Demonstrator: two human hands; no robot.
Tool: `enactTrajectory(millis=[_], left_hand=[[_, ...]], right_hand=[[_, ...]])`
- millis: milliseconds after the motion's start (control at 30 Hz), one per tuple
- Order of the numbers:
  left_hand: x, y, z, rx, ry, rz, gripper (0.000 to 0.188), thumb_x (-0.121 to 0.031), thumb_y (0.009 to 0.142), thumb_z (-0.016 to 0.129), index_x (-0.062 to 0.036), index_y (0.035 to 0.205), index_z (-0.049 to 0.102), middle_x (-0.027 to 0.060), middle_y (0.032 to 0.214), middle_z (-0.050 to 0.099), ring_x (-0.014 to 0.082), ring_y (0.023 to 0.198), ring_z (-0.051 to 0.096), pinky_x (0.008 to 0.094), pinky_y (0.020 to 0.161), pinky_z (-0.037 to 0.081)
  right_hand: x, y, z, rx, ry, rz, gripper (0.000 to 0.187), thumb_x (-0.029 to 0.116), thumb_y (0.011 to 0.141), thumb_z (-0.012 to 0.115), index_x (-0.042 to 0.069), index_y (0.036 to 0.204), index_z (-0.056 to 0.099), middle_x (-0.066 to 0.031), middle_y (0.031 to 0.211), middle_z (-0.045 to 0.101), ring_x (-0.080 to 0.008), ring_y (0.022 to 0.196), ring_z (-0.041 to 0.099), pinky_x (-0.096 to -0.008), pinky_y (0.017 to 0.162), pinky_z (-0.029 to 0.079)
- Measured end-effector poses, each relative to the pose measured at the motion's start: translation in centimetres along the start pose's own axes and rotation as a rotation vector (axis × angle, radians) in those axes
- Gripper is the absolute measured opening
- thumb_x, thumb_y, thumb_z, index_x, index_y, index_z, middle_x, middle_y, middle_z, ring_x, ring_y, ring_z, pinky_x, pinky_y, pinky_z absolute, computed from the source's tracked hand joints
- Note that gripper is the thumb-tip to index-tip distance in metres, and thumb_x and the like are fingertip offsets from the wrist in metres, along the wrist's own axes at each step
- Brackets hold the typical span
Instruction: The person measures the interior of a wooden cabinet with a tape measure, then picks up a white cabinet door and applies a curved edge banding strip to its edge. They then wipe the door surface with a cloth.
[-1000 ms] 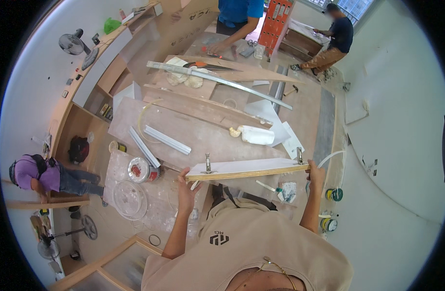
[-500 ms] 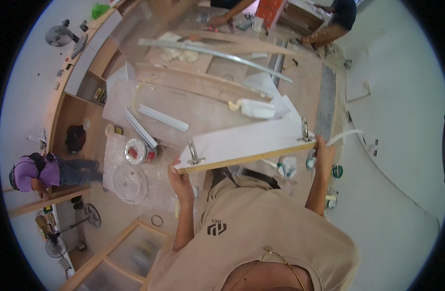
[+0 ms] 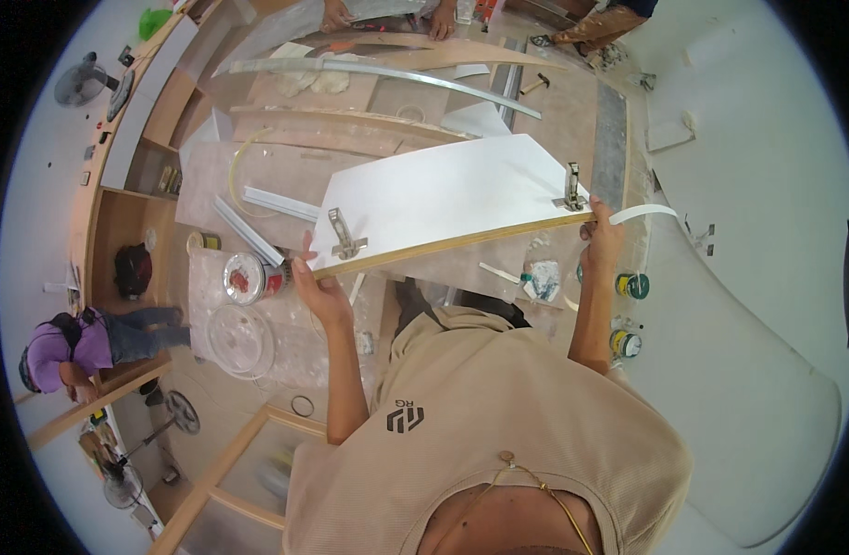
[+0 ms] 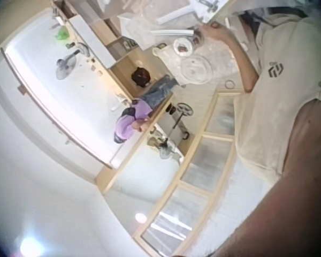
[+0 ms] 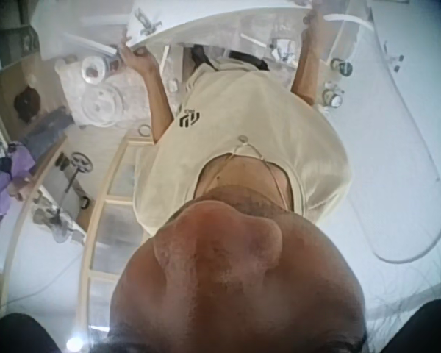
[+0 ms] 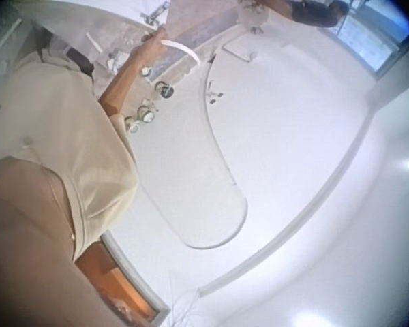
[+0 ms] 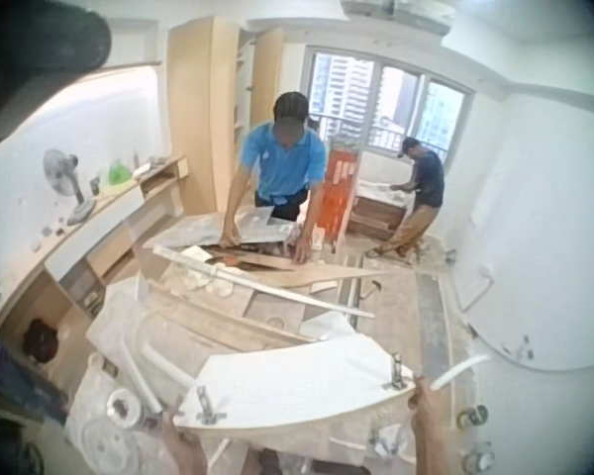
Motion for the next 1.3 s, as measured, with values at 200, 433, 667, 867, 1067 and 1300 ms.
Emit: enactTrajectory(millis=[200,433,667,867,1067,1300], left_hand=[[3.1,6.5,1.9,-0.002,-0.063,0.008,0.025,-0.028,0.109,0.056,-0.0037,0.104,0.058,0.0141,0.148,0.062,0.0157,0.098,0.058,0.0245,0.081,0.046],[8.5,10.8,3.7,-0.067,-0.088,0.011,0.020,-0.018,0.106,0.055,-0.0092,0.088,0.050,0.0223,0.149,0.061,0.0279,0.130,0.062,0.0377,0.106,0.053],[12.1,12.6,3.9,-0.141,-0.132,-0.030,0.010,-0.011,0.102,0.064,-0.0034,0.094,0.063,0.0106,0.117,0.064,0.0203,0.108,0.061,0.0356,0.098,0.048],[13.3,12.6,2.9,-0.096,-0.124,-0.012,0.014,-0.010,0.101,0.066,0.0017,0.108,0.067,0.0101,0.116,0.070,0.0196,0.108,0.065,0.0371,0.095,0.053],[17.8,13.0,-2.5,-0.252,-0.347,-0.280,0.028,-0.027,0.104,0.063,-0.0031,0.119,0.062,0.0112,0.128,0.069,0.0272,0.119,0.065,0.0428,0.105,0.053],[22.0,12.1,-8.0,-0.271,-0.293,-0.438,0.036,-0.027,0.104,0.065,-0.0022,0.129,0.063,0.0091,0.124,0.066,0.0252,0.122,0.061,0.0427,0.107,0.048]], right_hand=[[-5.9,2.5,1.0,0.020,0.189,-0.013,0.016,0.015,0.096,0.075,0.000,0.094,0.071,0.0044,0.072,0.051,-0.0050,0.056,0.038,-0.0249,0.050,0.028],[-10.9,4.3,1.4,0.069,0.278,-0.015,0.025,0.015,0.099,0.073,0.011,0.077,0.062,0.0089,0.065,0.039,-0.0038,0.052,0.029,-0.0249,0.048,0.021],[-14.8,5.2,0.3,0.068,0.235,0.039,0.019,0.021,0.098,0.076,0.006,0.088,0.068,0.0088,0.070,0.042,-0.0046,0.057,0.031,-0.0249,0.052,0.023],[-20.0,4.1,-1.7,0.122,0.221,0.179,0.019,0.023,0.099,0.076,0.009,0.088,0.066,0.0103,0.068,0.038,-0.0031,0.056,0.031,-0.0237,0.050,0.022],[-24.3,2.1,-3.3,0.070,0.131,0.325,0.019,0.018,0.097,0.079,0.014,0.089,0.062,0.0106,0.069,0.041,-0.0015,0.053,0.033,-0.0222,0.045,0.024],[-29.1,1.9,-4.0,0.089,0.090,0.446,0.021,0.021,0.098,0.079,0.009,0.110,0.065,0.0100,0.071,0.042,-0.0029,0.053,0.036,-0.0224,0.046,0.029]])
Point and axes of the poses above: each hand's wrist, its own y-axis towards the middle knuckle, its own z-axis out of the palm, x = y × z, the point moved 2 cm from there along y, towards the middle knuckle
